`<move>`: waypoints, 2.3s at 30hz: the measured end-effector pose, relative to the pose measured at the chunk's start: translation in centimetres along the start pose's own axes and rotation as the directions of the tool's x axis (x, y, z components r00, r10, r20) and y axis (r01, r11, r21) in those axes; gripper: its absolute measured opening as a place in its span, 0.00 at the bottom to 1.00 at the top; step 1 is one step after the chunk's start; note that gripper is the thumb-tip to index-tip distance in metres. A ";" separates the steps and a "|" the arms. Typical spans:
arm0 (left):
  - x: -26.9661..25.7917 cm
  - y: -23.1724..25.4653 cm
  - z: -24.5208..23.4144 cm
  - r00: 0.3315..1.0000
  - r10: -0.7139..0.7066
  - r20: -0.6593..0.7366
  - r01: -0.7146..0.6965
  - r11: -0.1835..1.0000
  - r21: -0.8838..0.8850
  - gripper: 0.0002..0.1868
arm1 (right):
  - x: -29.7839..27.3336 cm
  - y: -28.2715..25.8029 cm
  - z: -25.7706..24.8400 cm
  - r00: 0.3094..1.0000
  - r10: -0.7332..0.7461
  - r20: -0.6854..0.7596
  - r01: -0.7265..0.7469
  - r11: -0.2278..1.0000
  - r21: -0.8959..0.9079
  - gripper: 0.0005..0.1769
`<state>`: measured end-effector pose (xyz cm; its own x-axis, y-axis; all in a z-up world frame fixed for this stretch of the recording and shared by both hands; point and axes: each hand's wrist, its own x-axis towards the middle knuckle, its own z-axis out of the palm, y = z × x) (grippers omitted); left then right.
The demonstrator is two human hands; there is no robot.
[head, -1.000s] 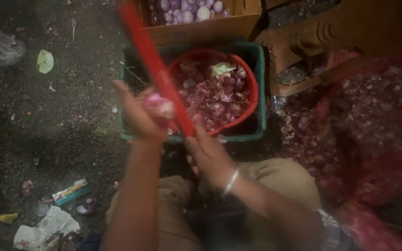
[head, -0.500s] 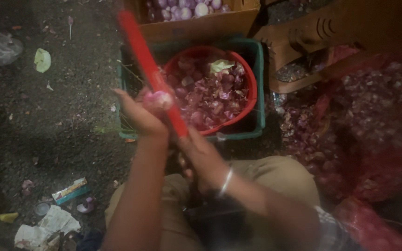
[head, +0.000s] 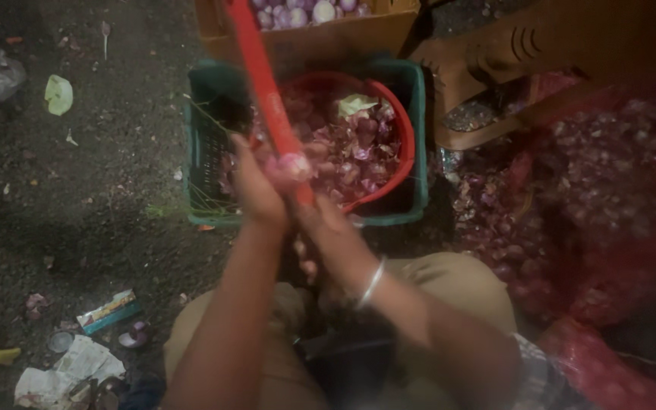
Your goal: The person peels onions by hand using a knife, removing the outer layers and placing the peeled onions into a cardboard box.
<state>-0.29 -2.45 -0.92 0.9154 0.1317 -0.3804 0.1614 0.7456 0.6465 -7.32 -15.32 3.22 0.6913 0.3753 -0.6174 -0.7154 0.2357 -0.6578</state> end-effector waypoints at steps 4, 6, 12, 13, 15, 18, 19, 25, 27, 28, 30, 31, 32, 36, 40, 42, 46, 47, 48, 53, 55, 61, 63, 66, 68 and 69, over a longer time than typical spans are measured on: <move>0.0 2.0 0.3 0.998 0.025 0.049 -0.024 0.999 -0.025 0.41 | -0.4 1.0 0.5 0.998 0.008 0.057 -0.009 1.000 0.030 0.18; -0.3 2.3 0.6 0.998 0.037 0.043 -0.038 0.999 0.025 0.39 | -0.9 0.4 0.6 0.994 0.076 0.081 -0.083 0.993 0.079 0.18; -0.2 1.0 1.6 0.979 -0.106 0.176 0.083 0.987 0.135 0.30 | -1.4 -2.8 -0.3 0.999 -0.031 -0.022 0.031 0.999 0.015 0.24; -0.2 1.2 1.6 0.968 -0.160 0.192 0.133 0.980 0.148 0.33 | -1.4 -3.2 -0.4 0.999 -0.048 -0.001 0.048 0.999 -0.003 0.25; -0.3 1.9 1.5 0.942 -0.243 0.230 0.204 0.962 0.182 0.34 | -1.4 -3.7 -0.6 0.996 -0.083 0.043 0.084 0.996 -0.036 0.26; -0.8 3.8 1.6 0.908 -0.309 0.282 0.257 0.944 0.208 0.29 | -1.6 -4.5 -0.8 0.990 -0.135 0.050 0.143 0.968 -0.204 0.24; -1.0 4.6 1.7 0.905 -0.315 0.288 0.268 0.944 0.191 0.28 | -1.6 -4.8 -0.7 0.992 -0.121 0.032 0.125 0.969 -0.212 0.23; -0.8 5.0 1.0 0.918 -0.292 0.270 0.303 0.953 -0.002 0.30 | -2.0 -4.9 -0.2 0.995 -0.087 0.057 0.098 0.967 -0.235 0.22; -0.4 4.0 0.5 0.944 -0.203 0.258 0.213 0.977 -0.010 0.29 | -1.6 -4.4 0.1 0.999 -0.027 0.033 0.036 0.948 -0.315 0.21; -0.1 3.6 0.4 0.956 -0.149 0.254 0.157 0.988 -0.010 0.28 | -1.5 -4.1 0.2 0.999 -0.039 0.037 0.048 0.960 -0.276 0.21; -0.3 3.4 0.3 0.980 -0.082 0.184 0.088 0.996 -0.027 0.29 | -1.5 -3.7 0.4 0.997 -0.061 0.048 0.069 0.978 -0.197 0.21; -0.5 3.2 0.6 0.990 -0.070 0.123 0.076 0.996 -0.044 0.31 | -1.5 -3.6 0.5 0.998 -0.058 0.032 0.063 0.976 -0.209 0.22; -0.8 3.2 1.0 0.996 -0.058 0.062 0.061 0.996 -0.060 0.34 | -1.5 -3.5 0.7 0.998 -0.055 0.016 0.058 0.974 -0.221 0.23; -1.3 3.9 2.1 0.993 0.075 -0.086 -0.076 0.997 -0.001 0.36 | -1.6 -2.1 1.8 0.998 -0.049 -0.029 0.045 0.990 -0.132 0.26; -0.5 5.7 1.4 0.961 0.168 -0.220 -0.196 0.974 -0.111 0.36 | -2.1 -0.3 1.8 0.992 -0.063 0.108 0.085 0.973 -0.213 0.25; -0.6 5.8 1.0 0.974 0.172 -0.145 -0.194 0.968 -0.159 0.36 | -2.2 0.3 2.3 0.989 -0.057 0.134 0.077 0.986 -0.149 0.25; -1.3 2.8 1.0 0.989 0.143 0.027 -0.141 0.987 -0.083 0.32 | -1.6 -1.1 2.1 0.999 0.042 0.007 -0.042 0.999 -0.033 0.27; -1.3 1.9 0.9 0.991 0.132 0.019 -0.131 0.991 -0.027 0.30 | -1.6 -1.5 1.9 0.999 0.034 -0.029 -0.035 0.999 -0.034 0.26; -0.8 1.4 0.6 0.991 0.112 0.070 -0.107 0.991 -0.077 0.31 | -1.6 -1.7 1.8 0.998 0.026 -0.064 -0.029 0.999 -0.036 0.26; 0.3 1.3 0.2 0.985 0.081 0.151 -0.058 0.987 -0.147 0.30 | -1.2 -0.9 1.7 0.996 -0.087 -0.033 0.079 0.976 -0.201 0.25; -0.2 2.1 0.5 0.988 0.007 0.157 0.027 0.977 -0.213 0.29 | -1.4 0.0 1.5 0.983 -0.179 0.032 0.181 0.950 -0.254 0.23; -0.5 2.1 0.6 0.959 0.031 0.282 0.057 0.953 -0.299 0.29 | -2.2 -0.1 1.3 0.944 -0.310 0.113 0.330 0.892 -0.308 0.21; 0.0 1.4 -0.4 0.956 0.051 0.288 0.049 0.942 -0.332 0.27 | -3.1 -0.6 1.9 0.994 -0.112 -0.004 0.108 0.965 -0.237 0.23; 1.3 0.7 -2.5 0.930 0.091 0.355 0.045 0.933 -0.358 0.30 | -4.0 -1.2 2.3 0.991 -0.122 0.058 0.132 0.966 -0.221 0.22; 1.9 0.6 -3.5 0.905 0.116 0.409 0.037 0.936 -0.349 0.35 | -3.9 -1.3 2.5 0.994 -0.104 0.033 0.109 0.970 -0.217 0.25; 2.0 0.5 -3.6 0.921 0.121 0.371 0.013 0.941 -0.339 0.34 | -3.9 -1.4 2.6 0.995 -0.096 0.023 0.098 0.971 -0.216 0.28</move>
<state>0.26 0.56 -3.78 0.9992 -0.0311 -0.0268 0.0389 0.9248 0.3785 -9.26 -14.75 7.64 0.7541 0.3713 -0.5418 -0.6051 0.0720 -0.7929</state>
